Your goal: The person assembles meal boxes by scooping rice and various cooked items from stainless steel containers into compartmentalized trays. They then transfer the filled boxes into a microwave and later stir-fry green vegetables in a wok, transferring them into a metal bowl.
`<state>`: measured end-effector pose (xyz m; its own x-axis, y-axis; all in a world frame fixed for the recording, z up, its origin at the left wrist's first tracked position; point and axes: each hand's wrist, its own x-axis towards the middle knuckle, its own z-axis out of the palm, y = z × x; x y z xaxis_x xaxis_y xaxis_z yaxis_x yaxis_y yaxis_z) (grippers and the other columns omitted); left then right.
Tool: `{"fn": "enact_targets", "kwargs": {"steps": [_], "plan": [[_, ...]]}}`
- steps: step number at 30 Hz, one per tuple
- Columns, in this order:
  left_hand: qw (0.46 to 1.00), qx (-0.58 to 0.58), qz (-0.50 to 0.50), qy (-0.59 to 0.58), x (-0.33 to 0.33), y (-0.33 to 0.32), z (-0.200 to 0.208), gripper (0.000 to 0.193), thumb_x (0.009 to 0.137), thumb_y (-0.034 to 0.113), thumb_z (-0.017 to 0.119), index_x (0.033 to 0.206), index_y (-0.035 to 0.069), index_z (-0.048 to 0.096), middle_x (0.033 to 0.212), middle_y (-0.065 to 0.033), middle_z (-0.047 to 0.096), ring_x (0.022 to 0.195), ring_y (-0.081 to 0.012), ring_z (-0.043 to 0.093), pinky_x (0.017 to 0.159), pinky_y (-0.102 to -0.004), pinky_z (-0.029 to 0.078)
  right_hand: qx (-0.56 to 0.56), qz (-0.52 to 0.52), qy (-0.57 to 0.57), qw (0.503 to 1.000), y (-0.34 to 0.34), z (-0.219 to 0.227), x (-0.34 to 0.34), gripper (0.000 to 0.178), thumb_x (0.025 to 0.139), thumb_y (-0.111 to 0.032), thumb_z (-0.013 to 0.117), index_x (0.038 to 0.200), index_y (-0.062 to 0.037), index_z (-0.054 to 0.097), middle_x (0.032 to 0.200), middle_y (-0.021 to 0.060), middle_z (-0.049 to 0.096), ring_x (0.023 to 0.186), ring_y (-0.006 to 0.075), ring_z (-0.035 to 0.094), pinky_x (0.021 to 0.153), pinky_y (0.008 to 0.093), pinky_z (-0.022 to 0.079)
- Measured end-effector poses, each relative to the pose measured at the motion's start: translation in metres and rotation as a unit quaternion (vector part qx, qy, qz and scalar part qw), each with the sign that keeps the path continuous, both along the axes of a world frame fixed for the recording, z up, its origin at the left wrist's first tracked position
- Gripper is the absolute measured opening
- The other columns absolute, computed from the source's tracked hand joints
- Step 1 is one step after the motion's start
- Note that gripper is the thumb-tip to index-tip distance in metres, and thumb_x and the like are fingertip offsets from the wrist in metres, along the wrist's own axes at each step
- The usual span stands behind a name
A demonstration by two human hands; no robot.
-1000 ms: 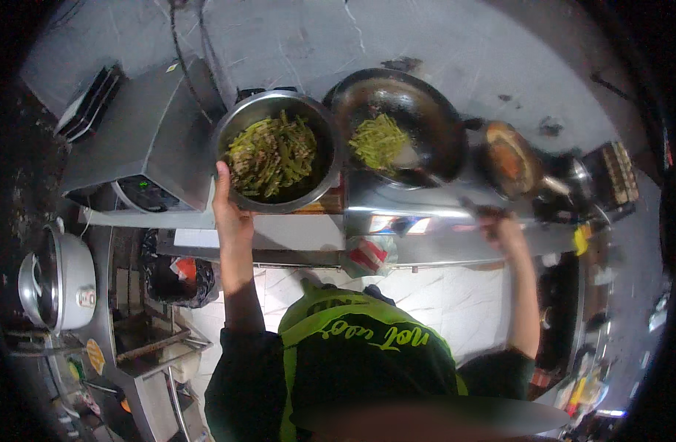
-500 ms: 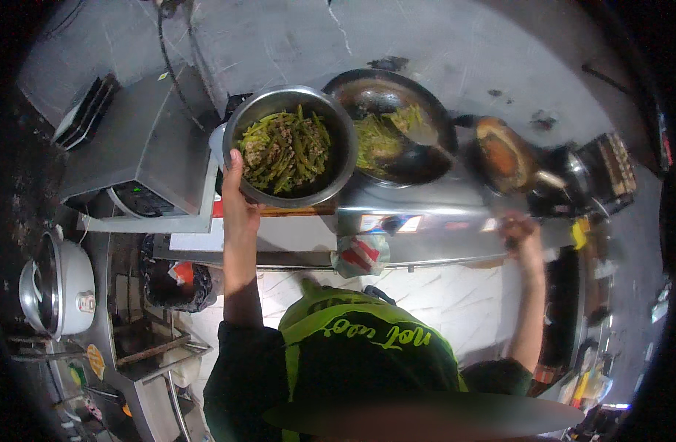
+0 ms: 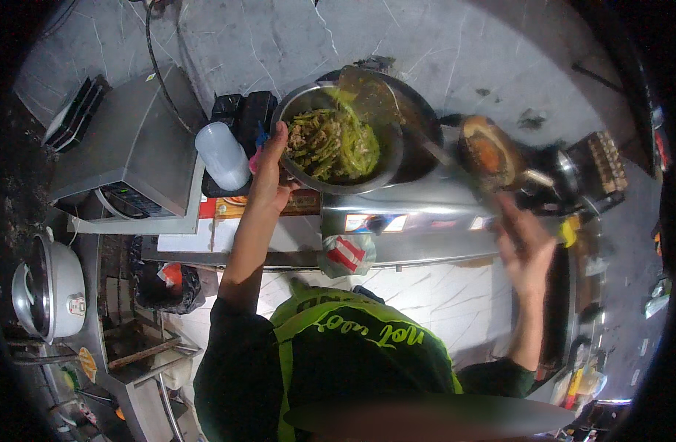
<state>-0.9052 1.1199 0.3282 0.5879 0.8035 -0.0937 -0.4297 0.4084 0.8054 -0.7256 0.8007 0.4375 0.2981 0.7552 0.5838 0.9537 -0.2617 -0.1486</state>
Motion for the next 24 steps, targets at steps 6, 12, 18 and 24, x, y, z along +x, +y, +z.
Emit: {"fn": "enact_targets", "kwargs": {"steps": [6,12,18,24], "plan": [[0.999,-0.017,-0.029,-0.037,0.0,0.0,-0.001,0.056,0.075,0.057,0.064,0.111,0.016,0.055,0.094,0.0013,0.063,0.072,-0.0068,0.06,0.039,-0.0196,0.032,0.038,-0.014,-0.038,0.998,-0.005,0.002,-0.004,0.043,0.066,-0.001,0.066,0.108,-0.0086,0.065,0.066,0.0075,0.057,0.055,0.0166,0.056,0.054,0.0274,0.044],[0.997,-0.036,-0.052,-0.055,-0.006,0.008,-0.006,0.06,0.075,0.054,0.065,0.116,0.013,0.053,0.106,-0.0038,0.061,0.091,-0.0154,0.061,0.056,-0.0282,0.049,0.034,0.003,0.023,0.999,-0.017,0.0,-0.008,0.042,0.065,0.0,0.064,0.107,-0.0065,0.065,0.071,0.0093,0.06,0.056,0.0192,0.057,0.055,0.0291,0.044],[0.994,-0.028,-0.064,-0.084,-0.005,0.002,-0.004,0.06,0.076,0.051,0.066,0.119,0.011,0.051,0.112,-0.0064,0.059,0.099,-0.02,0.06,0.066,-0.0332,0.053,0.007,-0.023,-0.015,1.0,-0.004,0.002,-0.012,0.041,0.068,-0.003,0.066,0.108,-0.0084,0.065,0.068,0.0081,0.059,0.054,0.0174,0.056,0.051,0.0279,0.043],[0.988,-0.054,-0.111,-0.088,-0.021,0.027,-0.027,0.053,0.075,0.048,0.068,0.111,0.012,0.054,0.107,-0.0041,0.061,0.094,-0.0167,0.061,0.061,-0.0303,0.052,0.032,-0.006,0.032,0.999,-0.02,0.007,-0.022,0.041,0.067,-0.002,0.067,0.107,-0.0076,0.065,0.066,0.007,0.057,0.052,0.0147,0.053,0.049,0.0275,0.041]]}}
